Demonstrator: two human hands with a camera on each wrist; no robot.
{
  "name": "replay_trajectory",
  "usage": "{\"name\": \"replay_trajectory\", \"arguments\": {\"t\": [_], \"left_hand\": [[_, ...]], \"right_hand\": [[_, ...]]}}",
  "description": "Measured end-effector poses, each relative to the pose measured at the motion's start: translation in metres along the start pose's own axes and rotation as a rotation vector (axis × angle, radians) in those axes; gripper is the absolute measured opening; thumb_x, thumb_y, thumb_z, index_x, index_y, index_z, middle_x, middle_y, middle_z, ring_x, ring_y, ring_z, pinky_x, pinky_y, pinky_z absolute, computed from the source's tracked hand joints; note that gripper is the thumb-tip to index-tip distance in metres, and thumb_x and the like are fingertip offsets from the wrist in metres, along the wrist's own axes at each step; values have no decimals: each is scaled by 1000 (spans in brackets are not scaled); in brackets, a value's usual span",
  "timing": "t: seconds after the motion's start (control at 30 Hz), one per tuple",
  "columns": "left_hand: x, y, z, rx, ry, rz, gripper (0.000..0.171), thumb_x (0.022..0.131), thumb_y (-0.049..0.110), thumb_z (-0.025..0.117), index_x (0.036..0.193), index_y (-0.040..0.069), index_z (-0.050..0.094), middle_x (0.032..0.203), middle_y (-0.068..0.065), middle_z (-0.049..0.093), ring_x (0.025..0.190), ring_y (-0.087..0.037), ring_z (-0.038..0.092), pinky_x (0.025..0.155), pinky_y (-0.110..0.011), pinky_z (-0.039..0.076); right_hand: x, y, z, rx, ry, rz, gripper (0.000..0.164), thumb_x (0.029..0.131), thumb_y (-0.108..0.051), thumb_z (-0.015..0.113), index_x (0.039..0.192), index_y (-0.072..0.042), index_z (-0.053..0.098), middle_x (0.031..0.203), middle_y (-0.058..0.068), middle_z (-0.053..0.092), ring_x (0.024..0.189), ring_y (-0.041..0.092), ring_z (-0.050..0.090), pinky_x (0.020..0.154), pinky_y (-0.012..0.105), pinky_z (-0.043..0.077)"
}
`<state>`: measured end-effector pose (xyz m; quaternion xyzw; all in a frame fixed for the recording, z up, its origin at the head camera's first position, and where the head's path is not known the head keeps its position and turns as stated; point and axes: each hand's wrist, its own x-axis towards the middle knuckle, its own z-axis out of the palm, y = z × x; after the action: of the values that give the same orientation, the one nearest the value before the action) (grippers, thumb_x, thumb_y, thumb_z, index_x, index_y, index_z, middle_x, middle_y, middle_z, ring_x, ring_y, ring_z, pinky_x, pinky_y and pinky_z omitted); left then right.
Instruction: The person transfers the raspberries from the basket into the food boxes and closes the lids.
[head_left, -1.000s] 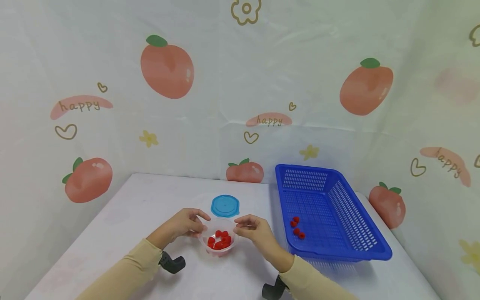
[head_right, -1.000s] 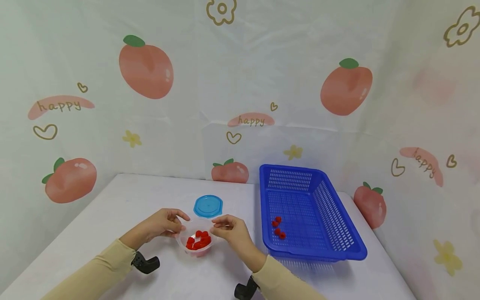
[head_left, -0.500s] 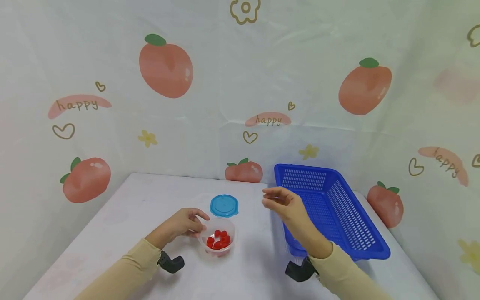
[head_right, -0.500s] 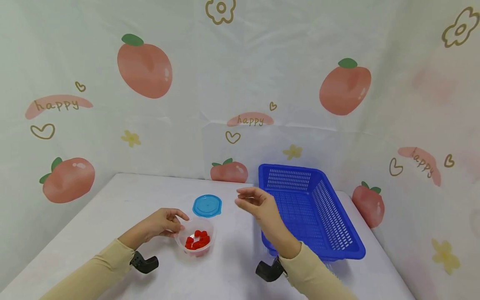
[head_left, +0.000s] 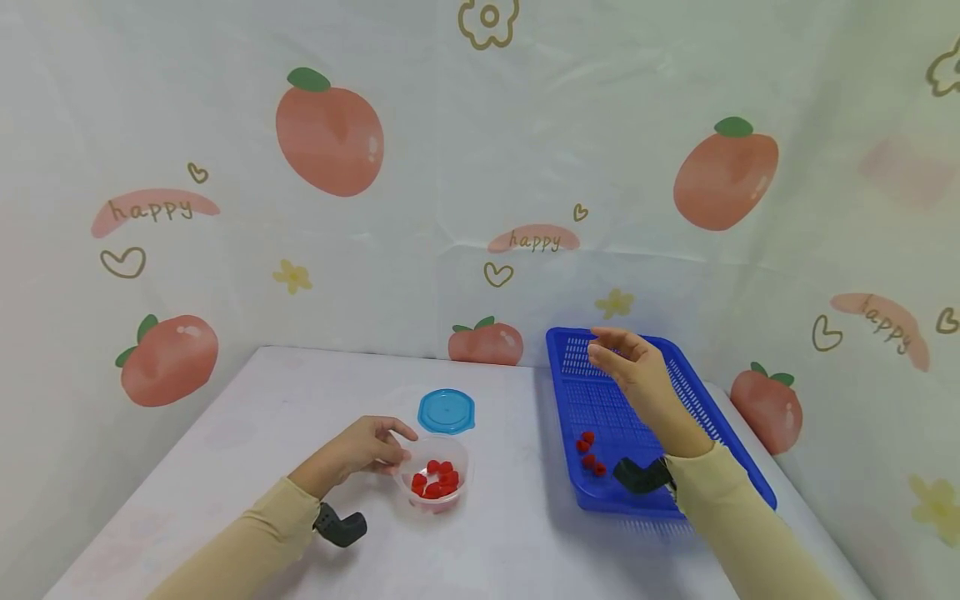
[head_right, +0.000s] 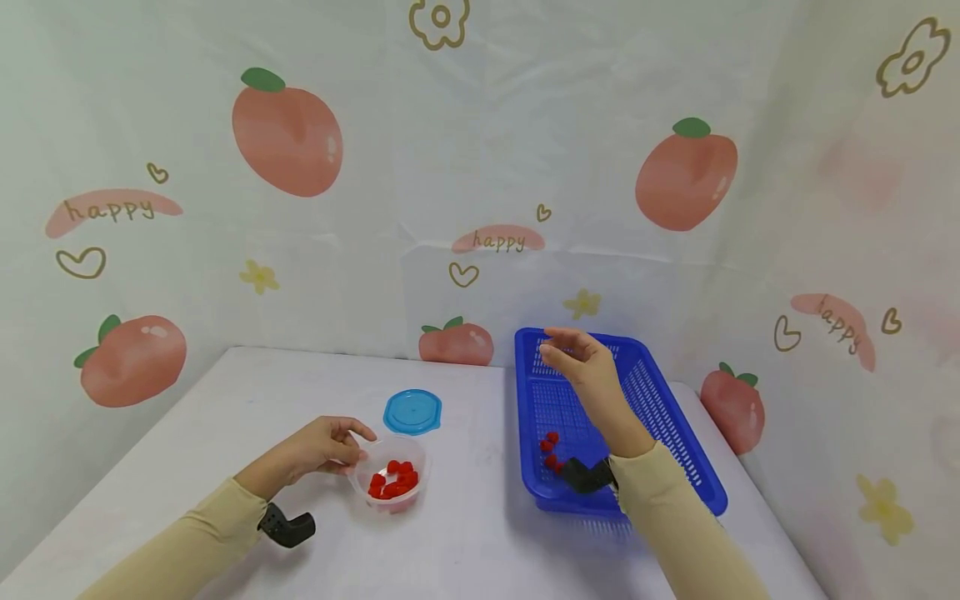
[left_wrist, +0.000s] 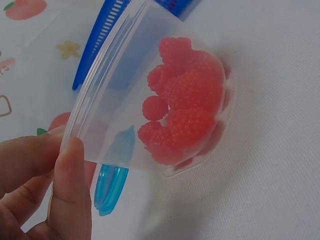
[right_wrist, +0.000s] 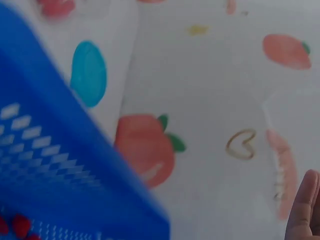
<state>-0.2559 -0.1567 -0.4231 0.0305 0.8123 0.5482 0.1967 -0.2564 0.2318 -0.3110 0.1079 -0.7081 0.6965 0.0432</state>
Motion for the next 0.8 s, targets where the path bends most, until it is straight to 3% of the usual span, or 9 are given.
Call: {"name": "replay_trajectory", "arguments": {"t": [0.1, 0.23, 0.37, 0.53, 0.8], "left_hand": [[0, -1, 0, 2, -3, 6, 30, 84, 7, 71, 112, 3, 64, 82, -10, 65, 63, -18, 61, 64, -26, 57], [2, -2, 0, 6, 8, 10, 28, 83, 5, 70, 111, 3, 64, 81, -9, 66, 63, -18, 61, 64, -27, 58], [2, -2, 1, 10, 13, 6, 28, 83, 6, 70, 111, 4, 65, 81, -9, 66, 64, -18, 61, 64, -27, 58], [2, -2, 0, 11, 8, 5, 28, 84, 6, 71, 111, 4, 64, 82, -9, 66, 64, -18, 61, 64, -27, 58], [2, -2, 0, 9, 12, 7, 28, 84, 7, 71, 112, 4, 64, 81, -9, 65, 62, -18, 61, 64, -27, 57]], "right_hand": [[9, 11, -11, -58, -8, 13, 21, 94, -19, 63, 115, -18, 62, 102, -6, 59, 103, 10, 58, 90, 19, 52], [19, 31, -27, -183, -30, 54, 38, 95, -22, 62, 128, -3, 55, 104, -5, 58, 103, 9, 59, 89, 19, 52], [27, 52, -42, -349, -55, 112, 54, 95, -26, 62, 135, 8, 47, 115, 7, 59, 111, 22, 60, 93, 30, 53], [33, 74, -53, -445, -117, 198, 54, 95, -25, 62, 133, 10, 47, 127, 25, 57, 120, 44, 53, 95, 44, 52], [33, 91, -55, -555, -254, 315, 45, 94, -18, 63, 127, 10, 52, 119, 24, 63, 113, 41, 59, 93, 50, 52]]}}
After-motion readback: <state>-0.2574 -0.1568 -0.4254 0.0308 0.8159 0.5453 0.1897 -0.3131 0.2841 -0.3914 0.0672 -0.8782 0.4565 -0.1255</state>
